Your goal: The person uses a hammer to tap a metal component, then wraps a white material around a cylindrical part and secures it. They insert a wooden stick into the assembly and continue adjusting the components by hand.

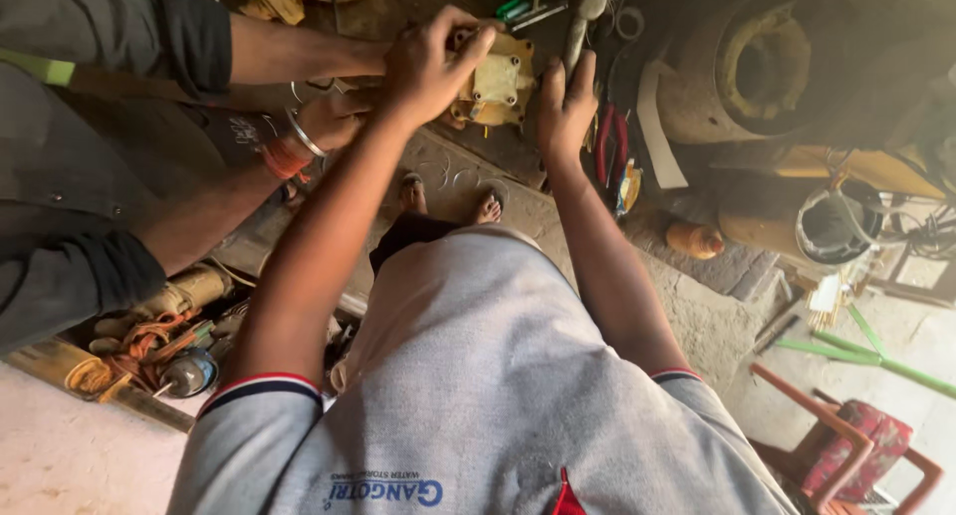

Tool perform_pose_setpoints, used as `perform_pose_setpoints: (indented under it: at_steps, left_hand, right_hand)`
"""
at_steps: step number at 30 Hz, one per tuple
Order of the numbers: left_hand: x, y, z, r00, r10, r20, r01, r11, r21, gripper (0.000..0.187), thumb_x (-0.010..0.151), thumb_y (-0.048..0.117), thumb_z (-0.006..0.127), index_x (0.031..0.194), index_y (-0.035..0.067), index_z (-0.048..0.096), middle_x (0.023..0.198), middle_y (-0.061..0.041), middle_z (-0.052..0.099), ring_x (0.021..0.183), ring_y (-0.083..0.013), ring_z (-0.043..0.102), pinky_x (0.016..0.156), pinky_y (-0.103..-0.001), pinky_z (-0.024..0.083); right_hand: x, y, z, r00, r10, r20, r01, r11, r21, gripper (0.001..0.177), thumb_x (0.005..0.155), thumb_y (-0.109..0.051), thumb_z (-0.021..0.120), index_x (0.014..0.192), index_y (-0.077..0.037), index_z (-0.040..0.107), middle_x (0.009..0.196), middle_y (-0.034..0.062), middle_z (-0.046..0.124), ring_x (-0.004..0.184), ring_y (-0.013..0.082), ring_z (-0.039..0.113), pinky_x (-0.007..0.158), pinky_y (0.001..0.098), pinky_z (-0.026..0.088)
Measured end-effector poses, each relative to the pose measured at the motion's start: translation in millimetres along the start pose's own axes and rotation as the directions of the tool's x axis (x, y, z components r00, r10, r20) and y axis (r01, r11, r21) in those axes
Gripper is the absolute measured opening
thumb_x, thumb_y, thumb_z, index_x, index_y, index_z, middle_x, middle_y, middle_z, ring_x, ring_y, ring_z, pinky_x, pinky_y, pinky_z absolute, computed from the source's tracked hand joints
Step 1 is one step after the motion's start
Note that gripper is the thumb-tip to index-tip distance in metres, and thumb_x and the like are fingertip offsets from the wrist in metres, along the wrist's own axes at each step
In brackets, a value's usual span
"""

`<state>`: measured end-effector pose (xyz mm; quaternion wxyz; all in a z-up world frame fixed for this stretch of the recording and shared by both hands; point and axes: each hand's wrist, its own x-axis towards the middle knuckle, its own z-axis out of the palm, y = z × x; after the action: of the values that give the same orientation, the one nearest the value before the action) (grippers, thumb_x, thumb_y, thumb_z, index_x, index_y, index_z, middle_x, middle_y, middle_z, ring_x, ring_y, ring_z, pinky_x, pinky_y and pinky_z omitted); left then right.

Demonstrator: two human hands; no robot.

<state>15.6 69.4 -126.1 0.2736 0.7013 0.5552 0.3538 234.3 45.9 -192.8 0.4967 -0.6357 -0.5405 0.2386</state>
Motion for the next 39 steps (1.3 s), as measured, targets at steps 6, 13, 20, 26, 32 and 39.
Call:
perform_pose_setpoints:
  at_steps: [6, 13, 20, 26, 32, 39]
  left_hand:
    - [-26.1, -25.6, -9.0, 0.966, 0.083, 0.245, -0.031, 0.977, -0.209, 0.074, 0.099, 0.057, 0.075, 0.138, -0.001, 0.049, 0.126, -0.022, 0.068, 0.116, -0.0341, 0.069, 0.095, -0.045, 0.057]
    - [-37.7, -17.8, 8.0, 0.957, 0.175, 0.233, -0.141, 0.978, -0.154, 0.072, 0.099, 0.063, 0.073, 0.133, 0.004, 0.05, 0.129, -0.022, 0.065, 0.122, -0.0355, 0.065, 0.103, -0.051, 0.055]
    - [-34.7, -11.6, -5.1, 0.945, 0.048, 0.323, 0.04, 0.965, -0.259, 0.076, 0.093, 0.068, 0.069, 0.136, 0.007, 0.051, 0.122, -0.014, 0.071, 0.113, -0.0311, 0.072, 0.098, -0.046, 0.059]
    - [-31.5, -5.0, -11.7, 0.966, 0.113, 0.23, -0.069, 0.979, -0.19, 0.071, 0.097, 0.057, 0.077, 0.138, 0.004, 0.052, 0.124, -0.018, 0.072, 0.116, -0.0328, 0.071, 0.097, -0.046, 0.057]
    - [-33.5, -7.7, -10.1, 0.97, 0.041, 0.239, 0.0, 0.986, -0.169, 0.072, 0.093, 0.058, 0.078, 0.136, 0.006, 0.052, 0.127, -0.018, 0.07, 0.117, -0.0327, 0.069, 0.095, -0.046, 0.056]
    - [-22.2, -20.1, 4.7, 0.957, -0.003, 0.29, -0.002, 1.0, 0.016, 0.073, 0.093, 0.063, 0.079, 0.135, 0.01, 0.053, 0.137, -0.022, 0.062, 0.13, -0.0426, 0.054, 0.093, -0.059, 0.048]
  right_hand:
    - [-8.7, 3.1, -17.1, 0.999, 0.019, 0.039, -0.016, 0.996, -0.087, 0.024, 0.108, -0.029, 0.059, 0.108, -0.005, 0.054, 0.07, 0.0137, 0.065, 0.058, 0.0214, 0.062, 0.053, 0.0391, 0.047]
    - [-10.7, -38.2, -65.1, 0.965, 0.192, 0.181, -0.15, 0.963, -0.226, 0.026, 0.111, -0.028, 0.049, 0.127, -0.012, 0.06, 0.079, 0.0091, 0.072, 0.064, 0.0219, 0.072, 0.055, 0.0371, 0.054]
    - [-20.0, -76.5, -99.7, 0.931, -0.24, 0.273, 0.301, 0.93, -0.209, 0.028, 0.114, -0.021, 0.057, 0.135, -0.004, 0.061, 0.114, 0.0172, 0.07, 0.096, 0.0303, 0.073, 0.083, 0.0406, 0.058]
    - [-5.3, -63.9, -81.6, 0.985, 0.036, 0.169, -0.012, 0.99, -0.14, 0.039, 0.103, -0.015, 0.061, 0.141, -0.004, 0.057, 0.117, 0.0169, 0.066, 0.085, 0.0341, 0.067, 0.073, 0.0421, 0.055]
    - [1.2, -12.1, -91.5, 0.953, -0.19, 0.235, 0.284, 0.83, -0.48, 0.047, 0.095, -0.003, 0.062, 0.142, -0.01, 0.064, 0.119, 0.0212, 0.065, 0.101, 0.0402, 0.068, 0.085, 0.047, 0.057]
    - [13.2, -27.8, -83.2, 0.967, -0.127, 0.221, 0.216, 0.868, -0.446, 0.034, 0.112, -0.021, 0.064, 0.145, -0.016, 0.059, 0.142, 0.0164, 0.061, 0.135, 0.0357, 0.06, 0.115, 0.047, 0.05]
